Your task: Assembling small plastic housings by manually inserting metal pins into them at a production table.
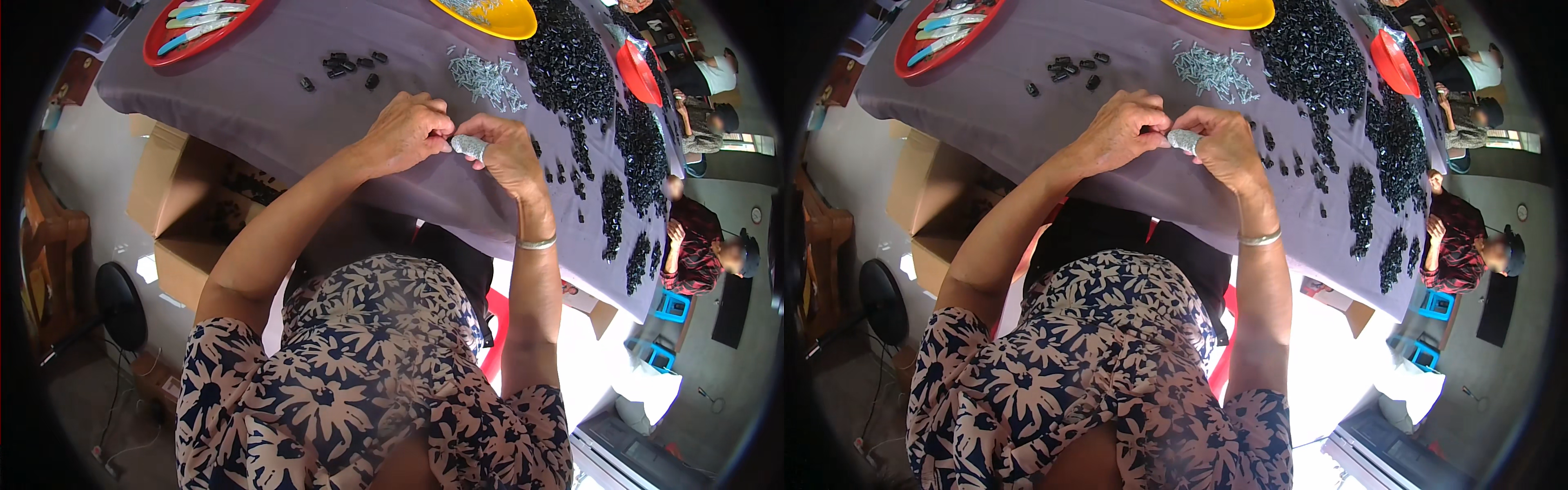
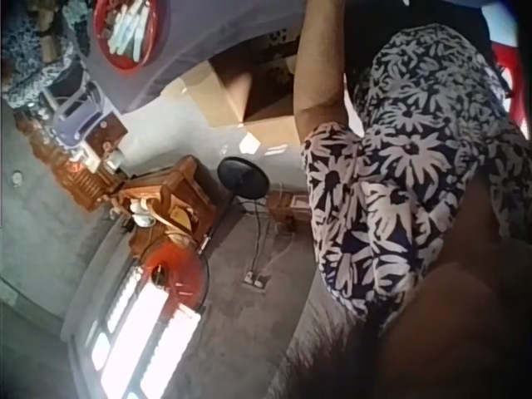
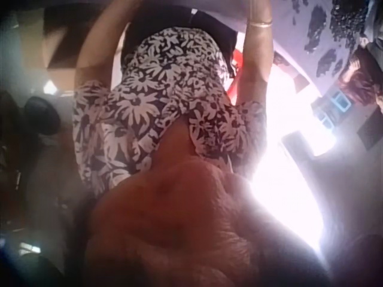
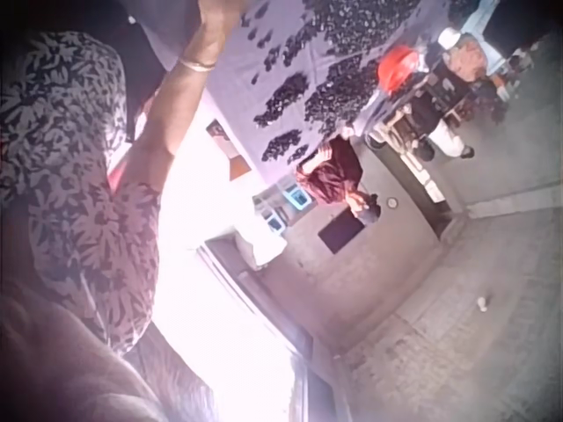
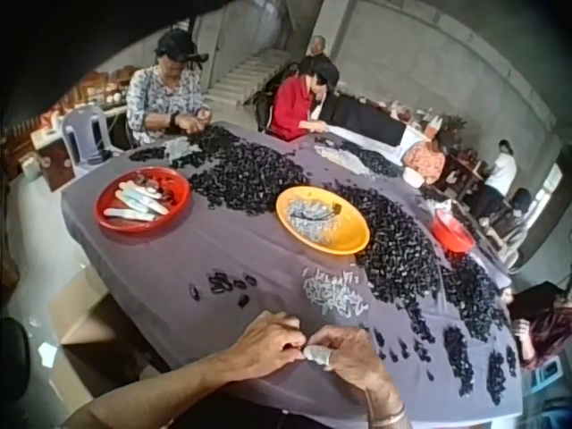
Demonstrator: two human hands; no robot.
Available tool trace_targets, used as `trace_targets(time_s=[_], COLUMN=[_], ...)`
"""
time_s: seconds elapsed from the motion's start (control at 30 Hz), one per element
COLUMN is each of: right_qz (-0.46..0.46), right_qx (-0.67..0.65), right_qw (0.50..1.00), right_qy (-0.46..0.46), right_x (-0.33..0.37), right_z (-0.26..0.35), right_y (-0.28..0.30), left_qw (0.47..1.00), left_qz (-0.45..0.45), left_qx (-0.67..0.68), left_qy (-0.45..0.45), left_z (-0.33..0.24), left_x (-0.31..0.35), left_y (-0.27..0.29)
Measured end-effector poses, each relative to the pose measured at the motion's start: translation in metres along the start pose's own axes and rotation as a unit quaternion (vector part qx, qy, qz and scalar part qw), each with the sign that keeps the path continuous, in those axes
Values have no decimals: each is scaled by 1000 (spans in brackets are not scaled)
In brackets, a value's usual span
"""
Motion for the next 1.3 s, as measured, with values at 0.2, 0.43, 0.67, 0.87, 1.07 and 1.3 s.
trace_targets(time_s=[0.2, 0.43, 0.67, 0.87, 1.07, 1.3], right_qz=[101, 139, 134, 116, 59, -281], right_qx=[11, -37, -23, -20, -27, 17], right_qw=[992, 984, 983, 984, 995, 955], right_qy=[-70, -108, -125, -131, -78, 92], right_x=[-14, -20, -22, -24, -2, 72], right_z=[11, -5, -2, -3, -9, -24], right_y=[2, 2, 5, 1, -3, -6], left_qw=[999, 997, 995, 999, 999, 980], left_qz=[37, -24, -28, -18, -31, -179], left_qx=[4, 66, 84, 43, 29, -88], left_qy=[17, 40, 44, -8, 25, -14], left_z=[2, -3, -3, 1, -1, -13], left_x=[-2, -1, -8, -7, -3, 1], left_y=[3, 4, 1, 0, 0, 37])
Point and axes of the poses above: each hand's wrist, its own x-axis away from the middle knuckle, its own y-axis out of the back of the hand, z = x × y, the point moved 4 cm from there along -x, towards the middle knuckle, and after that the axes turned 10 degrees about x, right-handed, at the moved point
